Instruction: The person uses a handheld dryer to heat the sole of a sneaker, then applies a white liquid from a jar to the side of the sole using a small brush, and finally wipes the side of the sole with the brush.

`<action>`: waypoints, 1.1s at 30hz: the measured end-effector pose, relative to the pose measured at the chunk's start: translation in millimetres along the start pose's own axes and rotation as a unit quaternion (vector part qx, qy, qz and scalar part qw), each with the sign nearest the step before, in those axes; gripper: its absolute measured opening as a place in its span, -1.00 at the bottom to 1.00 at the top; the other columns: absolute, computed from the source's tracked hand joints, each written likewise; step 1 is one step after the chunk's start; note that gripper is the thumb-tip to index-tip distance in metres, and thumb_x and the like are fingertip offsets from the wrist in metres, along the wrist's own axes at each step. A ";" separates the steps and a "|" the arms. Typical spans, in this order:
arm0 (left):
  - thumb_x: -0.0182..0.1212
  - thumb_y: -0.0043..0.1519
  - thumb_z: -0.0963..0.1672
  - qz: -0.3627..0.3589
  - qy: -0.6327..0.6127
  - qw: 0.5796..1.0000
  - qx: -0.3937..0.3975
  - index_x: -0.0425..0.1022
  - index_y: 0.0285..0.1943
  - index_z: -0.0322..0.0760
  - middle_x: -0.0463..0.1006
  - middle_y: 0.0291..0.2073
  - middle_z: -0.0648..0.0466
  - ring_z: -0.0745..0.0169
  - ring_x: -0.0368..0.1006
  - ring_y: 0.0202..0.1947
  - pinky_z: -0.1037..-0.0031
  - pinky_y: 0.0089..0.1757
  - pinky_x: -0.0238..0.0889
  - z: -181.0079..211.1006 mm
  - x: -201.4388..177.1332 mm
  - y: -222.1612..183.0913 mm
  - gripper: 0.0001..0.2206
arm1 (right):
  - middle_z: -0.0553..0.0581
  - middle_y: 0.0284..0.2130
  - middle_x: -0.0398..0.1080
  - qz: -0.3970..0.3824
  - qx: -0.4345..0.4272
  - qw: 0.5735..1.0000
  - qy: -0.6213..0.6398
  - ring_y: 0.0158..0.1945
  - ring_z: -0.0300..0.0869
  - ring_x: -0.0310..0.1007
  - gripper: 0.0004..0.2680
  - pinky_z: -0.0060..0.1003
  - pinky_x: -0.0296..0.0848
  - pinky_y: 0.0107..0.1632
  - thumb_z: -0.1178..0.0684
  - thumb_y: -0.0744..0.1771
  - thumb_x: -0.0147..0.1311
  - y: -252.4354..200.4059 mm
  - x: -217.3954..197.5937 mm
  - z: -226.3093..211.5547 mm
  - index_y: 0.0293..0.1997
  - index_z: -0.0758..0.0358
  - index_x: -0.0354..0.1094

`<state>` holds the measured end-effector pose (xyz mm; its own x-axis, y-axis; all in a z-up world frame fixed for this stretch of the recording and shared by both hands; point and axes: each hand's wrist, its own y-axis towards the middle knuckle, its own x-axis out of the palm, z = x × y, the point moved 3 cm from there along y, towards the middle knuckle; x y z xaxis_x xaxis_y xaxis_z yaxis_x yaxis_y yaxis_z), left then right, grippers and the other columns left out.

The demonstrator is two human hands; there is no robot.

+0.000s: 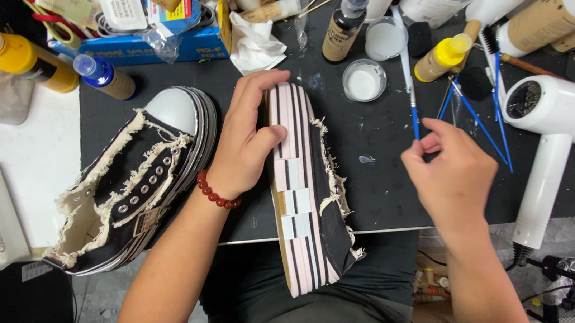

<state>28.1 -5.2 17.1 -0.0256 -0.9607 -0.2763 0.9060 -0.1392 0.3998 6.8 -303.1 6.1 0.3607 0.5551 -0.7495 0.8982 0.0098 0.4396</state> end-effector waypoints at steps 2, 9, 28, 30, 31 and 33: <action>0.07 0.10 -0.11 0.000 -0.005 1.000 -0.006 0.33 0.36 -0.40 0.38 0.23 -0.15 -0.06 0.30 0.32 0.32 0.36 0.07 -1.6 -0.4 -0.1 -0.43 | 0.13 -0.34 0.49 0.000 0.032 0.992 0.120 -0.27 -0.17 0.58 -0.76 -0.34 0.56 -0.15 0.34 0.28 0.24 -4.1 -0.5 6.2 0.05 0.47 0.43; 0.08 0.13 -0.10 0.024 -0.019 0.999 0.017 0.38 0.29 -0.36 0.40 0.20 -0.10 0.02 0.36 0.25 0.42 0.29 0.18 -5.7 -3.1 -5.7 -0.50 | 0.23 -0.26 0.44 -0.011 0.100 0.873 0.477 -0.25 -0.15 0.53 -0.82 -0.33 0.60 -0.08 0.48 0.40 0.07 -22.8 13.3 43.6 0.12 0.57 0.35; -0.03 0.28 0.21 0.068 -0.009 0.995 0.067 0.41 0.32 -0.35 0.37 0.27 -0.15 0.01 0.37 0.28 0.35 0.24 0.21 -4.3 -2.4 -15.9 -0.33 | 0.34 -0.13 0.38 -0.121 0.092 0.717 0.680 -0.27 -0.10 0.37 -0.88 -0.21 0.37 -0.15 0.31 0.46 -0.08 17.1 -20.4 31.0 -0.01 0.39 0.42; 0.00 0.30 0.18 0.069 -0.001 0.995 0.074 0.41 0.32 -0.35 0.37 0.29 -0.14 0.03 0.36 0.26 0.37 0.24 0.22 -4.8 -2.7 -16.9 -0.36 | 0.33 -0.15 0.37 -0.108 0.069 0.759 0.638 -0.29 -0.10 0.35 -0.89 -0.22 0.36 -0.17 0.28 0.48 -0.09 36.1 -14.3 24.1 -0.01 0.39 0.40; 0.02 0.29 0.17 0.069 0.003 0.995 0.076 0.40 0.32 -0.35 0.37 0.29 -0.14 0.04 0.36 0.25 0.37 0.25 0.22 -5.2 -3.7 -17.5 -0.38 | 0.32 -0.17 0.37 -0.104 0.057 0.777 0.618 -0.30 -0.10 0.35 -0.90 -0.22 0.35 -0.18 0.26 0.48 -0.10 47.8 -10.1 22.1 -0.02 0.39 0.39; 0.06 0.27 0.13 0.071 0.000 0.995 0.076 0.40 0.31 -0.35 0.36 0.28 -0.15 0.02 0.36 0.24 0.36 0.24 0.22 -5.8 -3.4 -17.2 -0.41 | 0.31 -0.19 0.36 -0.103 0.046 0.804 0.584 -0.32 -0.11 0.34 -0.90 -0.23 0.35 -0.20 0.22 0.50 -0.11 63.1 -2.8 19.3 -0.02 0.38 0.37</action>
<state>15.1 1.8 6.1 0.0980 -0.9731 -0.2085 0.8257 -0.0374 0.5629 67.3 -320.1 26.3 -0.2316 0.9522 0.1992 0.9430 0.1694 0.2866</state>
